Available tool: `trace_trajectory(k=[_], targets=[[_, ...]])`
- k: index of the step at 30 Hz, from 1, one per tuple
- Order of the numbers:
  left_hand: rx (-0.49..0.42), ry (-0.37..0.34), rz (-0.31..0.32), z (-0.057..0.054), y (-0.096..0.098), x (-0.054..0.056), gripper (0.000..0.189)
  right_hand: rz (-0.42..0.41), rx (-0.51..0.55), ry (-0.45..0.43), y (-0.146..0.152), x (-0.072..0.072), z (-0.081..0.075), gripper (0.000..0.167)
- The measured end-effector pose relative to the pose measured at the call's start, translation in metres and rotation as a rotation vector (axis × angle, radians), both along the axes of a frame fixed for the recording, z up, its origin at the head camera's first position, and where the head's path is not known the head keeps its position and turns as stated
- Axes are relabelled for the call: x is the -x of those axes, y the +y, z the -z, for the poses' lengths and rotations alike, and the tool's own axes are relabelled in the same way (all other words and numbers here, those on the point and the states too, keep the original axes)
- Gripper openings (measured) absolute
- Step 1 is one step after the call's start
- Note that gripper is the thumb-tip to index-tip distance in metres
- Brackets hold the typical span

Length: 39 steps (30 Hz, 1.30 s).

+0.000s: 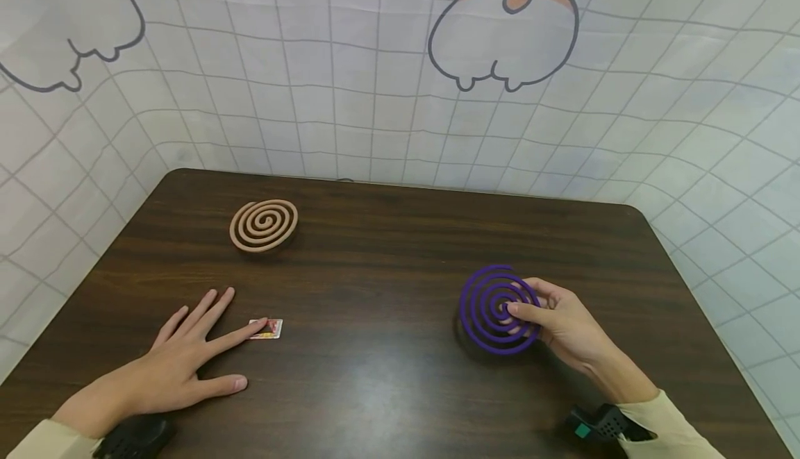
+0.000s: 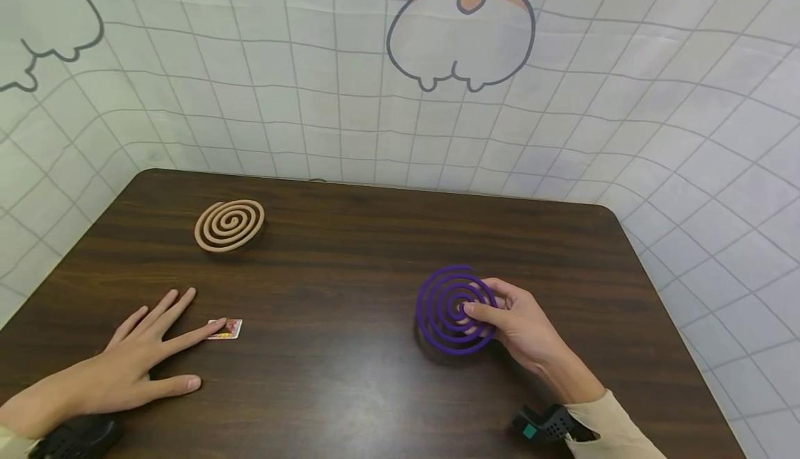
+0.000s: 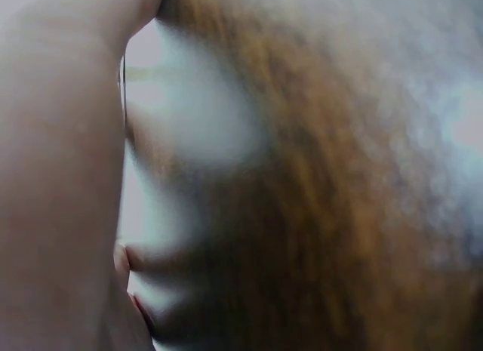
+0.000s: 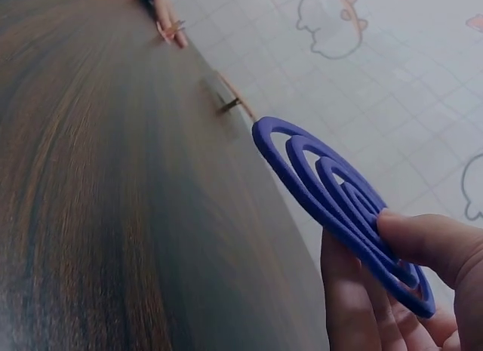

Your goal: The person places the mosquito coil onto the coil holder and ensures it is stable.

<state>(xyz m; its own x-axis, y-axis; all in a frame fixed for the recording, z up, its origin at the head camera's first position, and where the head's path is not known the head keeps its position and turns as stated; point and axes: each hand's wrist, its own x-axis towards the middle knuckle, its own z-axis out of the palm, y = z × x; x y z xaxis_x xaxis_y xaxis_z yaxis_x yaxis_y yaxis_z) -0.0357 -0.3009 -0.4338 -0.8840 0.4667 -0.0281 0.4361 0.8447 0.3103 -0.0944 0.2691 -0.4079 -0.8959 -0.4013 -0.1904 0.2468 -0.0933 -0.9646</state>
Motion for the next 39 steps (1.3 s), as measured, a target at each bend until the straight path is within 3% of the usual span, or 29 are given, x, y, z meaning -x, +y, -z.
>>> trace_trajectory(k=[10,39], targets=[[-0.009,-0.038,-0.003,-0.002,-0.001,0.003,0.076,-0.01,-0.013,-0.01,-0.011,0.004,-0.001,0.026],[0.012,-0.032,-0.003,-0.003,-0.001,0.003,0.078,-0.034,0.009,-0.015,-0.038,0.011,-0.001,0.025]])
